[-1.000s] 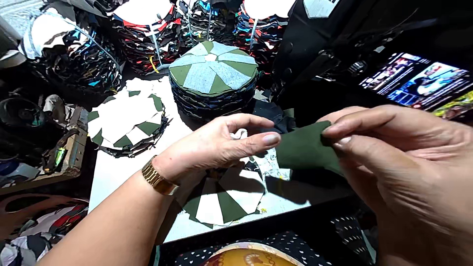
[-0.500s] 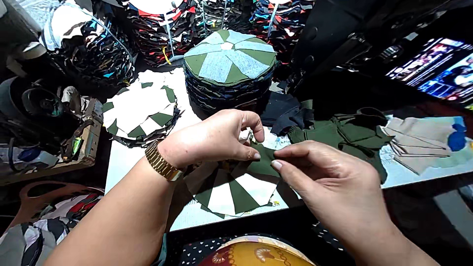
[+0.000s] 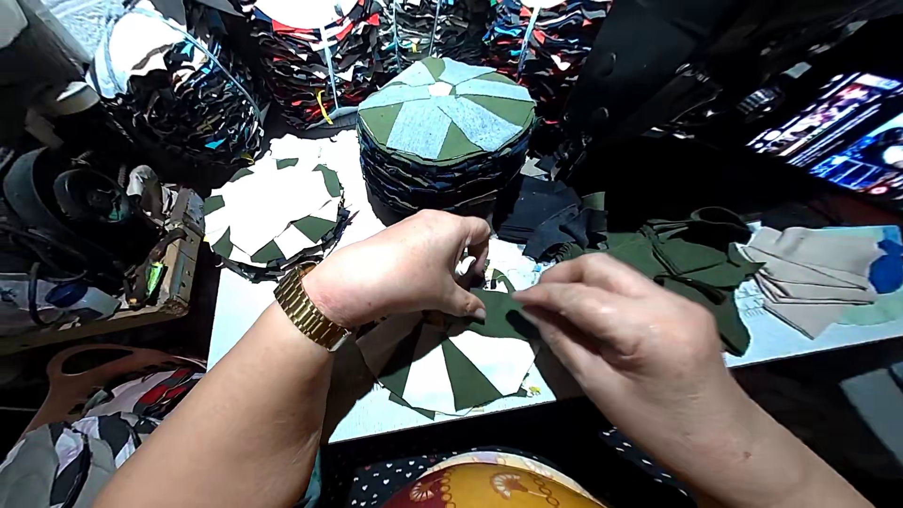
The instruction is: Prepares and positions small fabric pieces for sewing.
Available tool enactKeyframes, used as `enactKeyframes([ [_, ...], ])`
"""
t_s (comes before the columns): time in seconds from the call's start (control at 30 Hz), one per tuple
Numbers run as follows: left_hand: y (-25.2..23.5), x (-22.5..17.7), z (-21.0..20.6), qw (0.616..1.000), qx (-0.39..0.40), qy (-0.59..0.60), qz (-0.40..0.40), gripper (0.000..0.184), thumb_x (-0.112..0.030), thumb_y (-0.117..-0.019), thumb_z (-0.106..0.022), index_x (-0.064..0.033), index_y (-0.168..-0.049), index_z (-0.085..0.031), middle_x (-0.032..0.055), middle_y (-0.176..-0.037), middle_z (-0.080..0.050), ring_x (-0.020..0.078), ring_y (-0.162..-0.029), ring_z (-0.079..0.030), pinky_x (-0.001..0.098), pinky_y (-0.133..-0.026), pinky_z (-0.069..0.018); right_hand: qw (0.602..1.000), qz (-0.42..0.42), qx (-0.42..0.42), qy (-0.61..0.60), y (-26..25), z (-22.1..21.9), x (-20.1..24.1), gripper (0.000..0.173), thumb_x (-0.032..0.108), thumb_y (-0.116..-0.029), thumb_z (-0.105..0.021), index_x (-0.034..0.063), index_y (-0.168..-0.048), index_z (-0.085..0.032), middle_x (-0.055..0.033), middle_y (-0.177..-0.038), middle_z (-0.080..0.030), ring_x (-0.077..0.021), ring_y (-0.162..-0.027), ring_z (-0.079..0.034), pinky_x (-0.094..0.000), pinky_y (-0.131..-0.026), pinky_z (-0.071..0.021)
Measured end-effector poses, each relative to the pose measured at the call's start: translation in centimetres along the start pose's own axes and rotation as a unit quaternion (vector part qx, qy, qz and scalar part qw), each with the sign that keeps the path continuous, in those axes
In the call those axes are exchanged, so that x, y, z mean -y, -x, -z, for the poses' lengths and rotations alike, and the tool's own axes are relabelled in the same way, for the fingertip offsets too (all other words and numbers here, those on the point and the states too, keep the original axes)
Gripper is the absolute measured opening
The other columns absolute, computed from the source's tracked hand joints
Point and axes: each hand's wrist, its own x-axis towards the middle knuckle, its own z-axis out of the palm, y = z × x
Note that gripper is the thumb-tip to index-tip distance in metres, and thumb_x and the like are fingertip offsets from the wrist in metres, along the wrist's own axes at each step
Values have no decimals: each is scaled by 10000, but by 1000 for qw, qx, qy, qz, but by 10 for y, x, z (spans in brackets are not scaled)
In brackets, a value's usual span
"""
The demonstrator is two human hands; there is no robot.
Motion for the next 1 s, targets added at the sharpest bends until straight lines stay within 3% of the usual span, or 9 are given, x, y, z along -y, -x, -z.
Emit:
enactKeyframes([
  [0.13, -1, -4, -2, 995, 65, -70, 25, 336, -287, -835, -865, -91, -1028, -671, -2, -827, -642, 98, -723, -593, 295, -662, -509, 996, 40, 71, 22, 7, -14, -6, 224, 117, -921, -591, 84, -1004, -796, -22, -911, -642, -143, -827, -617, -274, -695, -537],
  [0.3, -1, -4, 2, 992, 85, -87, 39, 333, -283, -841, -861, -129, -1069, -672, -20, -872, -662, 92, -753, -611, 307, -690, -528, 993, 18, 108, 39, 12, -9, 2, 243, 243, -926, -580, 141, -970, -796, 50, -834, -567, -60, -712, -555, -212, -584, -477],
  [0.47, 0, 4, 0, 991, 15, 129, -42, 227, -135, -901, -784, -47, -1063, -652, 31, -859, -655, 62, -701, -593, 218, -622, -498, 995, 0, 96, 7, 13, -15, 0, 282, 343, -977, -571, 157, -1039, -773, 62, -879, -575, -27, -743, -555, -180, -605, -480],
  [0.57, 1, -4, -4, 916, 3, 402, -19, 140, -124, -1044, -559, -25, -1140, -574, 52, -759, -608, 72, -591, -562, 193, -527, -469, 995, -1, 103, -6, 14, -20, -5, 278, 373, -966, -583, 158, -972, -759, 49, -909, -562, -27, -758, -548, -182, -592, -474],
  [0.67, -4, -10, -8, 811, 25, 583, 37, 373, -336, -1135, -309, -68, -1316, -494, 83, -910, -673, 140, -743, -693, 268, -676, -609, 993, -22, 98, -60, 13, -11, -11, 272, 371, -969, -599, 181, -1057, -773, 64, -1006, -623, 16, -854, -605, -155, -678, -538],
  [0.77, -9, -11, -13, 707, 23, 701, 85, 460, -413, -1124, -304, -86, -1410, -454, 177, -1080, -704, 273, -936, -733, 398, -841, -617, 997, -66, 20, -29, 9, 11, -14, 216, 258, -963, -571, 153, -885, -743, 68, -871, -632, 1, -755, -595, -196, -611, -521],
  [0.83, -11, -11, -17, 653, 35, 753, 78, 465, -390, -1119, -284, -94, -1461, -394, 228, -1183, -666, 335, -1022, -708, 446, -886, -593, 995, -89, -35, -5, 7, 27, -12, 208, 238, -963, -584, 121, -919, -751, 42, -868, -633, -19, -729, -581, -213, -603, -506],
  [0.93, -10, -14, -23, 610, 50, 788, 60, 473, -367, -1112, -268, -83, -1473, -381, 246, -1235, -629, 339, -1019, -692, 451, -868, -584, 995, -48, -79, -30, 4, 35, -3, 165, 239, -955, -653, 115, -993, -754, 11, -982, -656, -53, -872, -626, -233, -739, -555],
  [1.0, -9, -19, -25, 628, 45, 774, 68, 472, -374, -1108, -256, -91, -1440, -438, 179, -1130, -670, 256, -933, -707, 382, -793, -601, 995, -13, -85, -49, 2, 29, 6, 172, 215, -959, -668, 111, -1061, -759, -5, -1066, -665, -70, -979, -636, -234, -819, -558],
])
